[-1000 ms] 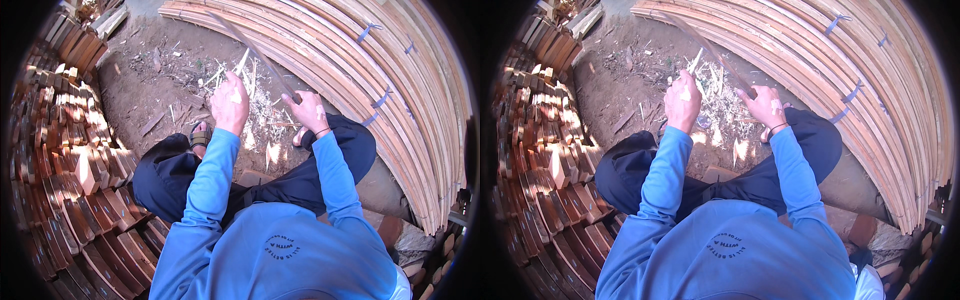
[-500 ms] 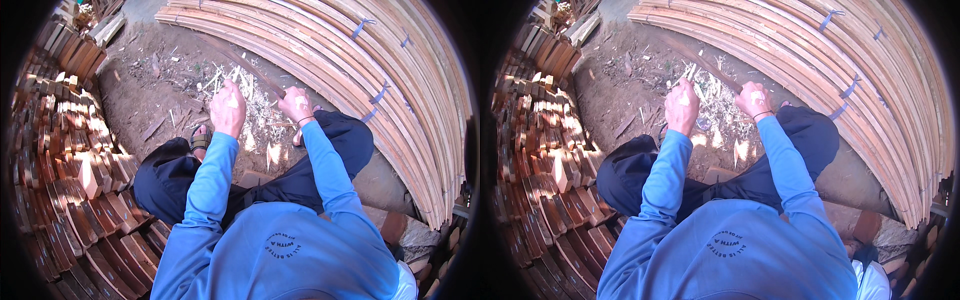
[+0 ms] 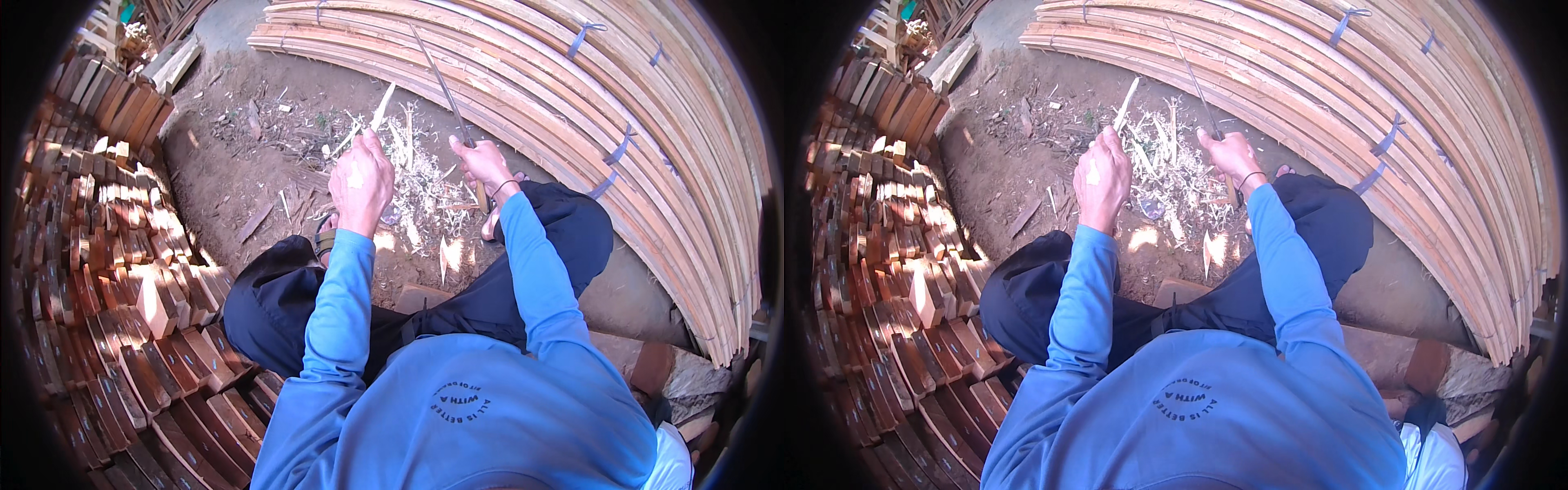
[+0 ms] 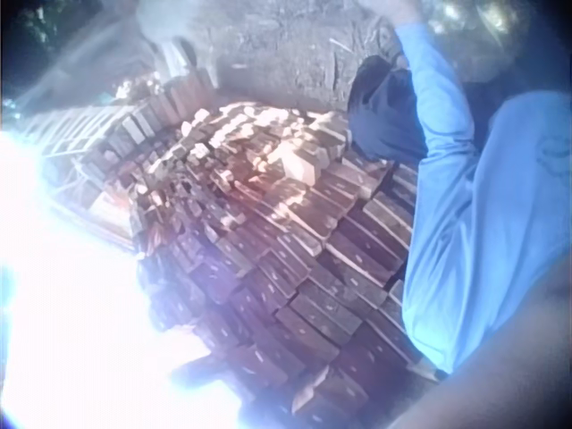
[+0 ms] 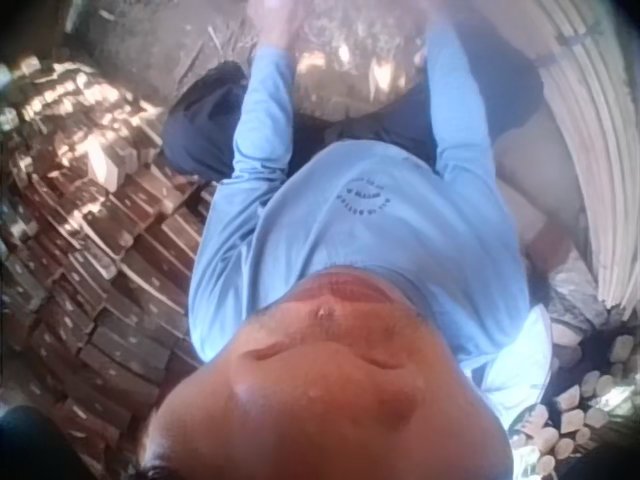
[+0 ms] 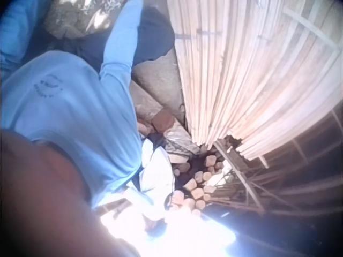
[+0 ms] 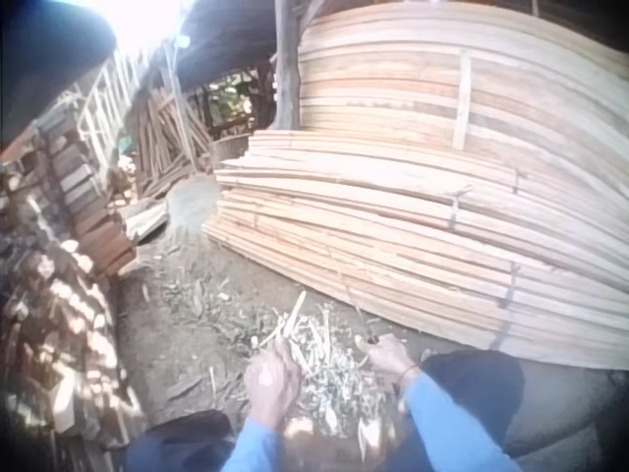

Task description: The person shaves thin strips of wood from a small piece using a long knife while sitting on the ground.

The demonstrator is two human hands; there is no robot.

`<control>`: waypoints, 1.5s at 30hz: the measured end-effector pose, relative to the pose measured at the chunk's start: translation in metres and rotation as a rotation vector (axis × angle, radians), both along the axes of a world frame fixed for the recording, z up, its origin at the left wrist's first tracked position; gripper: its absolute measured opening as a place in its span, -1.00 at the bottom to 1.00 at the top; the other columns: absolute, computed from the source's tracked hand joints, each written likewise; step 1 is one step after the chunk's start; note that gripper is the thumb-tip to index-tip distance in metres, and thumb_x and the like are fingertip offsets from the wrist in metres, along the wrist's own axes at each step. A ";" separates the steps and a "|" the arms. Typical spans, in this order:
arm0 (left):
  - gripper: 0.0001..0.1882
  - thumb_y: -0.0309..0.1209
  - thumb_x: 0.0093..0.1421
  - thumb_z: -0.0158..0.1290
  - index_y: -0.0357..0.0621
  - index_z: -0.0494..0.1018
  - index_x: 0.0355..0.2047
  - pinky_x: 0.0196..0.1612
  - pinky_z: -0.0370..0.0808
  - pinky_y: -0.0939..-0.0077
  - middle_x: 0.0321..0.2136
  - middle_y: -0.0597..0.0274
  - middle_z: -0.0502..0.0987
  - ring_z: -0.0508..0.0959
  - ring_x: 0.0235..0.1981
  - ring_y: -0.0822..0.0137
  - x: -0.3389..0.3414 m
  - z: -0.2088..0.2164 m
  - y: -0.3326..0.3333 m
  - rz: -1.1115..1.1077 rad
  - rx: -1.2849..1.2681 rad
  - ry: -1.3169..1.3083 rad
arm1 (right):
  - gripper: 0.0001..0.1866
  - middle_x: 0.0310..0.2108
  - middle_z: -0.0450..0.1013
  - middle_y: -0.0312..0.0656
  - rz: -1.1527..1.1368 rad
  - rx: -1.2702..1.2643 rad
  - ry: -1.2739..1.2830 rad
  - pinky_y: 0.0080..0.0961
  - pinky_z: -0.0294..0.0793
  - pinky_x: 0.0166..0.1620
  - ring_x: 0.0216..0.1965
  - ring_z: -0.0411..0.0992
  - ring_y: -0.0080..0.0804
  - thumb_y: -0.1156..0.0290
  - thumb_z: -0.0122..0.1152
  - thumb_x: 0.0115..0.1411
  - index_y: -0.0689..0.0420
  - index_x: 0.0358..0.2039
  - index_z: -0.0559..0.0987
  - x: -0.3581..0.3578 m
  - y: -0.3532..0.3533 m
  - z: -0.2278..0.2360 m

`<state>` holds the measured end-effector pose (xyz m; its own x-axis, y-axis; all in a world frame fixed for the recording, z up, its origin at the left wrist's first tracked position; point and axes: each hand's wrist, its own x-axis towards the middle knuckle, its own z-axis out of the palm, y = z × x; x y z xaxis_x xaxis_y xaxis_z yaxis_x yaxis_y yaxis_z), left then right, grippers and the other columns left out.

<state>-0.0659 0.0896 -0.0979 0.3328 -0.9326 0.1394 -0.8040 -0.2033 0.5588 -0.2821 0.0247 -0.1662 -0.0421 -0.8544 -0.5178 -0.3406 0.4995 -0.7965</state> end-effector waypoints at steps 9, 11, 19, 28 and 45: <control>-0.66 -0.21 0.46 -0.05 -0.33 0.34 -0.16 -0.35 0.50 0.04 -0.49 -0.12 0.58 0.64 -0.44 -0.10 0.022 -0.026 -0.018 -0.040 -0.093 0.359 | -0.38 -0.65 0.50 -0.11 0.173 -0.317 0.255 -0.24 0.44 -0.40 -0.60 0.50 -0.29 -0.17 0.27 0.25 0.24 -0.53 0.61 -0.014 0.027 0.034; -0.68 -0.20 0.48 -0.06 -0.28 0.31 -0.16 -0.48 0.47 0.25 -0.51 0.05 0.52 0.61 -0.52 0.14 0.023 -0.027 -0.019 -0.043 -0.073 0.558 | -0.40 -0.61 0.52 0.03 0.223 -0.376 0.287 -0.15 0.44 -0.31 -0.49 0.53 -0.06 -0.13 0.28 0.25 0.29 -0.47 0.62 -0.007 0.041 0.058; -0.75 -0.18 0.52 -0.12 -0.05 0.24 -0.25 -0.71 0.15 0.69 -0.55 0.41 0.34 0.25 -0.71 0.63 0.015 -0.005 -0.016 -0.026 0.051 1.181 | -0.43 -0.56 0.51 0.14 0.488 -0.508 0.388 -0.05 0.43 -0.27 -0.42 0.53 0.12 -0.10 0.30 0.24 0.28 -0.43 0.63 0.003 0.047 0.053; -0.73 -0.14 0.53 -0.17 -0.05 0.30 -0.23 -0.69 0.17 0.68 -0.57 0.41 0.35 0.24 -0.69 0.63 0.011 -0.005 -0.012 -0.014 0.098 1.081 | -0.58 -0.49 0.57 0.13 0.402 -0.477 0.535 -0.05 0.54 -0.20 -0.34 0.57 0.18 -0.03 0.29 0.21 0.11 -0.29 0.74 0.010 0.038 0.028; -0.73 -0.19 0.50 -0.12 -0.16 0.36 -0.14 -0.66 0.25 0.61 -0.57 0.39 0.38 0.31 -0.66 0.58 -0.021 -0.030 0.001 -0.193 0.335 0.855 | -0.41 -0.30 0.64 0.14 0.139 -0.172 0.541 -0.11 0.56 -0.05 -0.19 0.63 0.06 -0.19 0.26 0.18 0.18 -0.31 0.74 0.007 -0.028 -0.022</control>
